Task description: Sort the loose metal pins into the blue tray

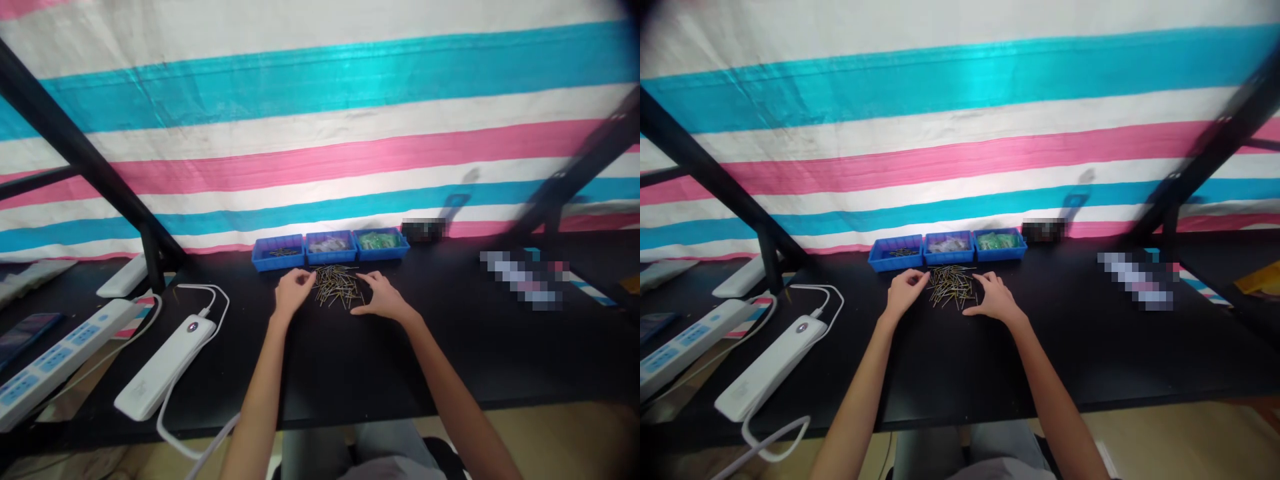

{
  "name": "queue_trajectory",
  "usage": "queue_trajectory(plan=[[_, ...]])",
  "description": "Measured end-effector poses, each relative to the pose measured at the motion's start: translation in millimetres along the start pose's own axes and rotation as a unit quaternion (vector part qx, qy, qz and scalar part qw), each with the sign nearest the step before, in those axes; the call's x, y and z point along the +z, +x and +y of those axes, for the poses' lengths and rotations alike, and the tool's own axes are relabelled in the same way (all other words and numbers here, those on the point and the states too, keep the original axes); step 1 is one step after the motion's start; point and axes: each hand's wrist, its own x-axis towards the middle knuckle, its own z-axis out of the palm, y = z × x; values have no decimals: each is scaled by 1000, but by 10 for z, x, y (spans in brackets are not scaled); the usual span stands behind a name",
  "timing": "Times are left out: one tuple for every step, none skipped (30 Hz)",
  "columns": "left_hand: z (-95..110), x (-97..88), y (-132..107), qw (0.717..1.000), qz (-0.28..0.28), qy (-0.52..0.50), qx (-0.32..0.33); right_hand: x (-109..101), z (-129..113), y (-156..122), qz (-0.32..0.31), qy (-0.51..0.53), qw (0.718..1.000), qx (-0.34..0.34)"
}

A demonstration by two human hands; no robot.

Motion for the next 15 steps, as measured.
queue_trajectory(plan=[[6,22,-27,998,-14,57,13,-12,5,0,1,3,1000,13],[17,44,-51,992,-31,121,30,-20,7,3,2,6,1000,23],[32,67,-71,981,-48,181,47,-23,6,9,6,7,999,31],[49,91,-89,970,-63,225,62,-21,2,16,11,8,999,34],[68,115,-104,963,-75,248,75,-14,-3,26,18,9,999,34],[87,139,-117,958,-83,260,86,-2,-11,36,25,12,999,31],[106,164,-129,955,-90,268,95,13,-21,47,31,18,999,26],[123,188,-141,952,-96,272,103,32,-34,56,37,27,999,20],[137,212,-152,950,-103,276,109,52,-49,64,44,36,998,14],[148,234,-163,948,-108,278,113,73,-66,70,52,45,998,8],[156,254,-172,947,-113,278,117,94,-85,74,61,51,997,5],[161,272,-180,946,-116,276,121,113,-104,75,70,55,996,2],[162,287,-185,947,-117,271,126,130,-122,74,79,58,995,0],[161,300,-189,949,-115,262,132,143,-139,72,86,59,995,-1],[158,310,-192,952,-109,252,137,152,-155,69,91,60,994,0]])
